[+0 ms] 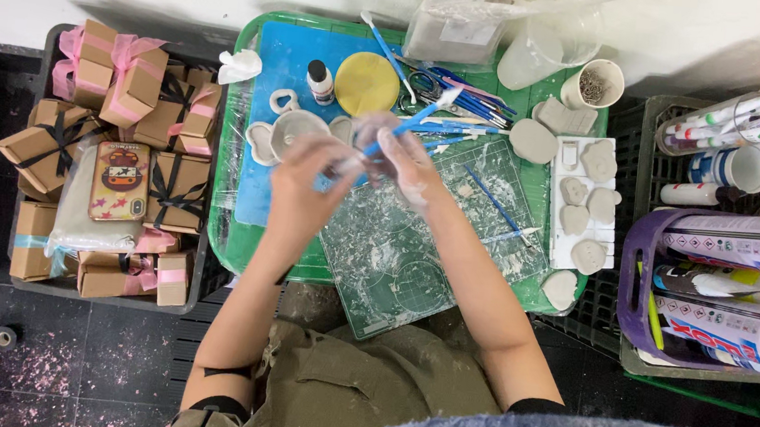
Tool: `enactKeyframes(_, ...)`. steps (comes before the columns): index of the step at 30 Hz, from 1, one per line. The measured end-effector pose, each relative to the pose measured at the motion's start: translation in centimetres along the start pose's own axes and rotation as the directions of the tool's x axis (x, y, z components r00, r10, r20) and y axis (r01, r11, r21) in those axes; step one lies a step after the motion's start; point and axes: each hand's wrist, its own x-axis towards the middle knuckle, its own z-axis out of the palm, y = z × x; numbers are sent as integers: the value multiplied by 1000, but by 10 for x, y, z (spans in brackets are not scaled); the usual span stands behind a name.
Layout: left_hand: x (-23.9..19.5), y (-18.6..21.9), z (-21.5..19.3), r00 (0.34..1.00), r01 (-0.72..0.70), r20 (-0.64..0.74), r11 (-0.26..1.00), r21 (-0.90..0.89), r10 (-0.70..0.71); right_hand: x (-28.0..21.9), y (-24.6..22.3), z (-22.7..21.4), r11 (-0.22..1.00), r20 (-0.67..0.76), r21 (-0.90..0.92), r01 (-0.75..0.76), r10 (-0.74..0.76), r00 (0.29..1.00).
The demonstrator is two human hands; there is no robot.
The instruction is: The person assembles and details a small clay face figure by hand and using a thin blue brush. They attach clay ears to a round face base, smooth the edges with their fingers, and then use the brush to apply a liquid substance around the features and edges.
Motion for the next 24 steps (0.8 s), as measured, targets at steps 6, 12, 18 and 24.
enactKeyframes(6,35,-86,-20,995,56,-103,914,401,-16,-4,-58,-86,74,-389,-917,-391,-375,841)
enactKeyframes(12,60,-194,-41,1000,-26,10,741,671,27,-13,-78,-91,-174,-18,-970,-169,-644,765)
enactKeyframes(18,58,-213,-60,997,73,-45,835,545,-58,-16,-57,-62,292,-216,-953,-76,-483,849)
enactKeyframes(24,46,-80,-45,987,-17,-158,1000,21,21,-29,-46,-26,790,-36,-591,164,-228,973)
